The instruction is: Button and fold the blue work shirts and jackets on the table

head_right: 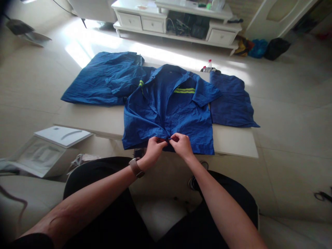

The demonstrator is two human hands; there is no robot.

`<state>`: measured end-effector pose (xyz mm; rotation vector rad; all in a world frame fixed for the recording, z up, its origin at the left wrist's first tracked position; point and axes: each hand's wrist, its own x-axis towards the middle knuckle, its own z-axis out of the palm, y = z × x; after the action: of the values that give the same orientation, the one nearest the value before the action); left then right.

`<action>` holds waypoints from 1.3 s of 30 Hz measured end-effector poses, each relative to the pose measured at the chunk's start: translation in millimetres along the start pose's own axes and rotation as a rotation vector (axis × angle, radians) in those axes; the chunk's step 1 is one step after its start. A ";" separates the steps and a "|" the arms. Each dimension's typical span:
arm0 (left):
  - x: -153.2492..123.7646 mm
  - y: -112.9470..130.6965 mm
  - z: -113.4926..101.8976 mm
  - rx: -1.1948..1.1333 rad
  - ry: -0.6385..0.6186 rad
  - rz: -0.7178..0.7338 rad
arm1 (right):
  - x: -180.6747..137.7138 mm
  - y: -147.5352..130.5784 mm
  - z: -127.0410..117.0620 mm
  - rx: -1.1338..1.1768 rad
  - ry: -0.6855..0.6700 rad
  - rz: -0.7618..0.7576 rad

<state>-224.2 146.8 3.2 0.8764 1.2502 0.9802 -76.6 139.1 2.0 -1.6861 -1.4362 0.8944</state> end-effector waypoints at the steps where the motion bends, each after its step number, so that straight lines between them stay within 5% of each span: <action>1: -0.1 -0.6 0.0 0.004 0.004 -0.004 | -0.6 -0.8 0.4 -0.012 0.005 -0.012; 17: -2.0 -8.4 7.0 -0.226 -0.031 -0.076 | -0.6 -4.6 -3.1 0.004 -0.062 -0.036; 25: -2.0 -18.1 5.8 -0.137 0.010 -0.074 | -5.1 -7.8 -2.7 -0.046 -0.131 -0.105; 31: -29.9 -52.1 8.7 -0.193 0.069 -0.315 | -10.6 -6.5 1.6 -0.198 -0.305 -0.146; 33: -44.4 -64.3 8.2 -0.135 -0.100 -0.440 | -10.1 -4.0 3.3 -0.266 -0.286 -0.141; 35: -55.1 -71.8 4.2 0.018 -0.422 -0.489 | -9.0 -1.0 5.3 -0.378 -0.252 -0.176; 37: -57.4 -70.1 -3.1 0.166 -0.718 -0.404 | -7.9 1.6 8.2 -0.504 -0.262 -0.226; 39: -48.7 -55.7 -12.6 0.264 -0.814 -0.244 | -7.2 2.6 12.2 -0.611 -0.292 -0.267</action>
<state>-232.9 81.8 -33.3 1.1394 0.7518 0.2004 -86.8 132.9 -5.9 -1.7619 -2.2443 0.5985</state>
